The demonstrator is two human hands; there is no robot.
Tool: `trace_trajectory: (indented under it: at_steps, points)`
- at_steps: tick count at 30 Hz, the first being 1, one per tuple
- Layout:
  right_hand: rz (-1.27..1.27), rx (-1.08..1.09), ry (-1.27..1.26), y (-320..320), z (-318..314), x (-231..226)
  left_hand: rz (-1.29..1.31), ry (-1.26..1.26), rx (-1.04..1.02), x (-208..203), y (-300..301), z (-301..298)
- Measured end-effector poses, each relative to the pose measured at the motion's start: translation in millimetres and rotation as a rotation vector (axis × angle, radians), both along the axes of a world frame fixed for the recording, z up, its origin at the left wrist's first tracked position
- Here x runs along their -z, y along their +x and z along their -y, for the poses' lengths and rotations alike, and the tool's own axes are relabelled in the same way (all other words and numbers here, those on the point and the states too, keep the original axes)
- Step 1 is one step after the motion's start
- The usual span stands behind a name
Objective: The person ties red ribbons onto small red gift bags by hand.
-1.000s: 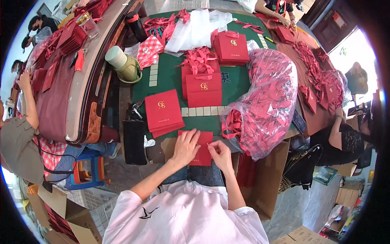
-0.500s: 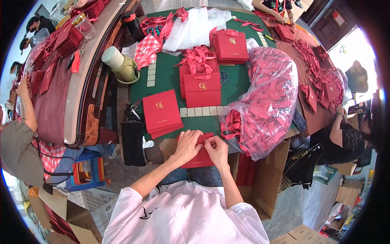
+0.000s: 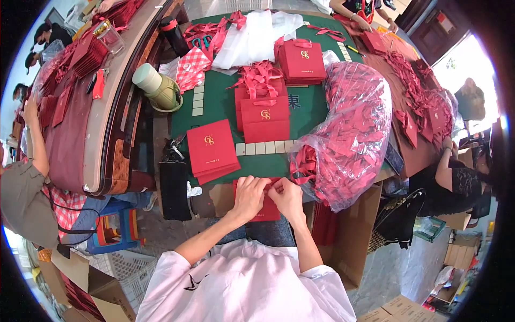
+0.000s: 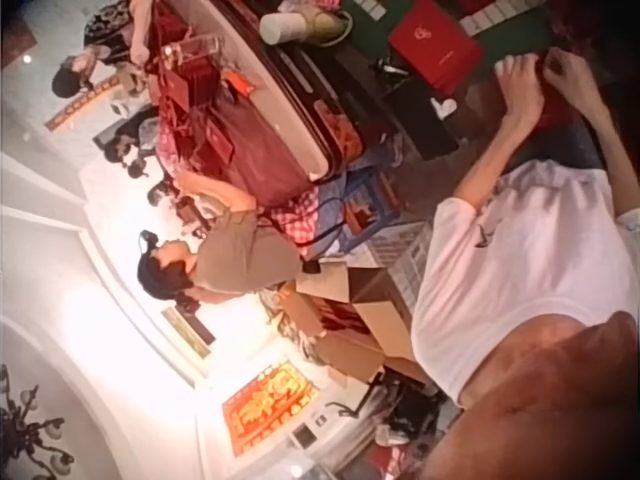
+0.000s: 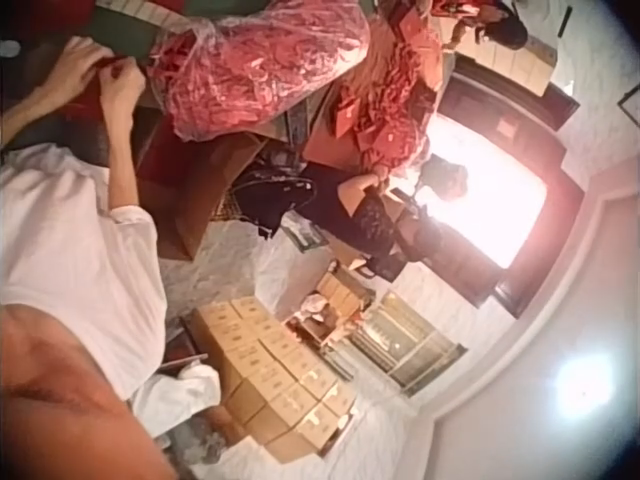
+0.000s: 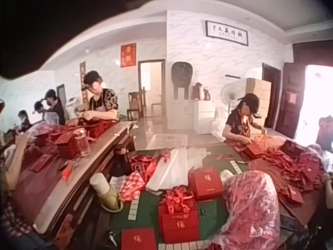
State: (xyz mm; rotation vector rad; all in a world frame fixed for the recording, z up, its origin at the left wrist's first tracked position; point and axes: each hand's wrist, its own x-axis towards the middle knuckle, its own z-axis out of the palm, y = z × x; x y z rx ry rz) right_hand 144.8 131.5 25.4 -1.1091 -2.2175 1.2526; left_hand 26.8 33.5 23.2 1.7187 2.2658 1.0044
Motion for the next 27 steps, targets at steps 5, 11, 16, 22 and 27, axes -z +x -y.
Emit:
trace_trajectory:
  at_steps: [5, 11, 16, 22, 27]
  points:
    - [0.036, -0.045, 0.325, -5.2, 11.0, -2.0, 0.054, 0.008, -0.002, -4.7, -3.7, 0.9]
    - [-0.074, -0.001, 0.014, -2.4, 6.4, -1.3, 0.012, -0.026, -0.019, -9.8, 5.8, 2.4]
    - [-0.323, 0.151, -0.446, -3.7, 13.3, 0.2, 0.042, 0.041, -0.059, -9.9, 7.2, 1.8]
    - [-0.232, 0.039, -0.169, 7.5, 6.5, -13.2, 0.098, 0.023, 0.011, -10.2, -0.5, 10.7]
    - [-0.160, -0.063, 0.103, 13.5, -14.5, -34.2, 0.063, 0.007, 0.080, -16.0, -0.5, 15.4]
